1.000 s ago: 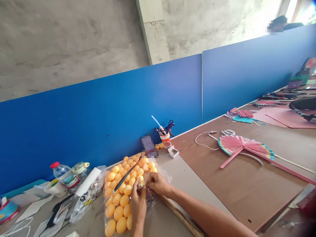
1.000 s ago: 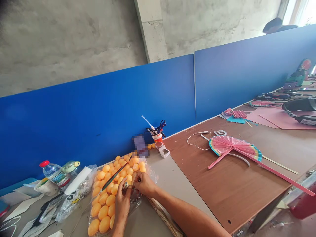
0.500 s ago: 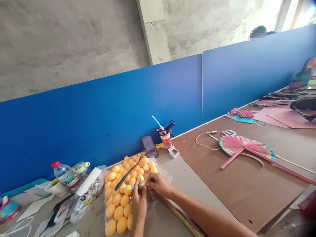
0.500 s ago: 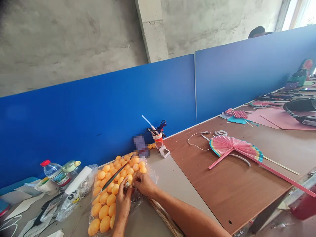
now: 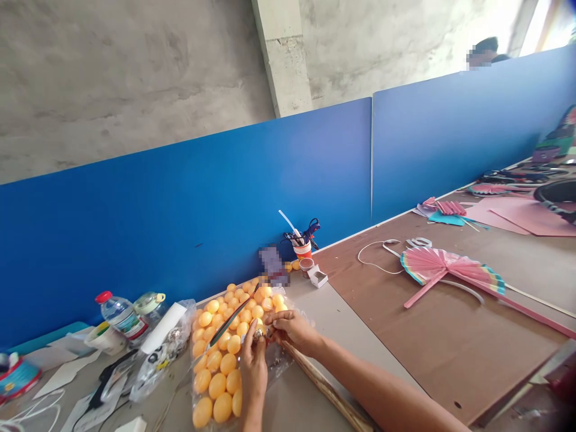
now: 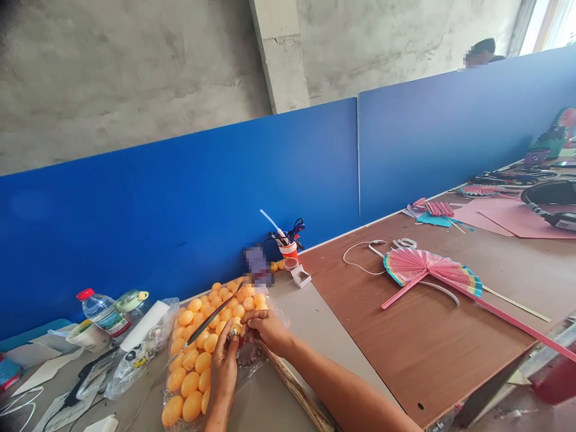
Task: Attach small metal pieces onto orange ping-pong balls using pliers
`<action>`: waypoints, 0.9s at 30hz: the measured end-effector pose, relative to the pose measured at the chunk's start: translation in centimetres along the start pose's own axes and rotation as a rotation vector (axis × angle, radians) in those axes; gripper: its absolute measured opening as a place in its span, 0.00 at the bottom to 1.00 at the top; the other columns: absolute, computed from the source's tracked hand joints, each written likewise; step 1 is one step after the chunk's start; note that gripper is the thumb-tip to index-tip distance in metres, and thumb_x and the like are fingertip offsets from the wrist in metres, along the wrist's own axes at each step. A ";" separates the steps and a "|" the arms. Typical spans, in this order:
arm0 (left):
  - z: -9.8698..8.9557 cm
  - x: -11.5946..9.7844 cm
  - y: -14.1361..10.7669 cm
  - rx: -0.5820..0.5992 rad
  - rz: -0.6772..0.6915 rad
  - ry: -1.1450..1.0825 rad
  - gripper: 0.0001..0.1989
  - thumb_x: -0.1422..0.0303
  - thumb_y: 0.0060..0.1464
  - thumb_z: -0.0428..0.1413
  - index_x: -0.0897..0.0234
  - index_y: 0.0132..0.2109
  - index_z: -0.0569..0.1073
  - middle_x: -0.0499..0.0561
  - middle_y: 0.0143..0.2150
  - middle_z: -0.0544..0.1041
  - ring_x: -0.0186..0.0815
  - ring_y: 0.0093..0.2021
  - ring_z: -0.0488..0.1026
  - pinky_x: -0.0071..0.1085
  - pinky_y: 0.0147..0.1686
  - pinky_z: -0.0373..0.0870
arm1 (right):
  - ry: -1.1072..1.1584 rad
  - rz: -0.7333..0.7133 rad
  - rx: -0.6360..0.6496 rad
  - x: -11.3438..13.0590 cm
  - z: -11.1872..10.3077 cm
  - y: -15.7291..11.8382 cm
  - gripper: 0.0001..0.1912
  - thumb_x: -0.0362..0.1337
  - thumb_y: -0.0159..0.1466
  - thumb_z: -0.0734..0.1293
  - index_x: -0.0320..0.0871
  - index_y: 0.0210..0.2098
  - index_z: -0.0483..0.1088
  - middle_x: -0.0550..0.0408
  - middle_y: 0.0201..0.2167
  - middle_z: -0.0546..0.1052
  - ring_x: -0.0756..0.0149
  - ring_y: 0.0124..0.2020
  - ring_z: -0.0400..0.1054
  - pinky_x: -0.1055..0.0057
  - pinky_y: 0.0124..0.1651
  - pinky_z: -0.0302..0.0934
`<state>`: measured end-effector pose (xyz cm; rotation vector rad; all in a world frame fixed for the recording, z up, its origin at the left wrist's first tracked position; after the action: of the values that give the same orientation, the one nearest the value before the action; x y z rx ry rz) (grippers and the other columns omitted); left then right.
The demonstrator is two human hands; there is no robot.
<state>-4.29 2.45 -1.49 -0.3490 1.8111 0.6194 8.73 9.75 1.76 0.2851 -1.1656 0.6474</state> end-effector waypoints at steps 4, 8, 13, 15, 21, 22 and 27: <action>0.3 0.3 -0.1 -0.021 -0.007 -0.057 0.34 0.47 0.58 0.55 0.60 0.65 0.66 0.61 0.63 0.74 0.49 0.61 0.72 0.45 0.60 0.69 | 0.032 0.012 0.035 -0.1 0.1 0.1 0.01 0.32 0.54 0.67 0.43 0.26 0.71 0.61 0.21 0.73 0.73 0.18 0.61 0.75 0.27 0.56; 0.3 0.1 -0.2 -0.036 -0.013 -0.064 0.34 0.45 0.56 0.56 0.62 0.62 0.69 0.61 0.57 0.78 0.49 0.55 0.77 0.40 0.53 0.75 | 0.078 0.009 0.059 -0.2 0.0 0.1 0.03 0.30 0.51 0.67 0.44 0.26 0.71 0.62 0.19 0.72 0.73 0.17 0.60 0.75 0.26 0.55; 0.1 0.3 0.1 -0.025 0.005 -0.116 0.32 0.47 0.53 0.61 0.61 0.59 0.72 0.60 0.53 0.80 0.49 0.55 0.77 0.42 0.54 0.74 | 0.120 0.000 0.076 -0.2 -0.1 0.3 0.04 0.30 0.48 0.67 0.43 0.24 0.69 0.62 0.19 0.72 0.73 0.17 0.61 0.75 0.24 0.52; 0.1 0.5 0.2 -0.019 0.011 -0.147 0.32 0.47 0.52 0.62 0.61 0.58 0.72 0.60 0.52 0.80 0.49 0.54 0.77 0.42 0.54 0.74 | 0.130 -0.019 0.087 -0.2 -0.1 0.4 0.03 0.30 0.47 0.67 0.43 0.24 0.69 0.61 0.19 0.72 0.73 0.18 0.62 0.75 0.24 0.51; 0.2 0.7 0.3 -0.011 -0.040 -0.214 0.34 0.47 0.49 0.63 0.60 0.58 0.72 0.60 0.54 0.79 0.49 0.54 0.77 0.42 0.53 0.74 | 0.152 -0.034 0.120 -0.4 0.0 0.5 0.02 0.32 0.47 0.67 0.43 0.23 0.70 0.61 0.18 0.71 0.73 0.17 0.59 0.74 0.24 0.48; 0.2 0.8 0.3 -0.013 -0.059 -0.236 0.34 0.46 0.49 0.64 0.60 0.58 0.72 0.60 0.54 0.80 0.49 0.54 0.77 0.42 0.52 0.75 | 0.152 -0.032 0.125 -0.5 0.0 0.5 0.02 0.32 0.47 0.67 0.43 0.23 0.70 0.61 0.18 0.72 0.73 0.17 0.59 0.74 0.25 0.48; 0.7 0.9 0.0 0.011 -0.184 -0.377 0.37 0.47 0.49 0.65 0.59 0.61 0.68 0.59 0.51 0.80 0.46 0.49 0.79 0.41 0.48 0.76 | 0.139 -0.043 0.108 -0.9 -0.3 0.8 0.04 0.33 0.45 0.69 0.43 0.22 0.70 0.62 0.19 0.71 0.73 0.19 0.58 0.73 0.26 0.48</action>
<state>-4.08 2.91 -2.50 -0.3607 1.4038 0.5074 8.27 10.22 0.76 0.3499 -0.9908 0.6830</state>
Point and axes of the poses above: each hand's wrist, its own y-axis towards the middle knuckle, its own z-axis out of the palm, x = y × z, the point moved 4 cm from there along y, towards the middle knuckle
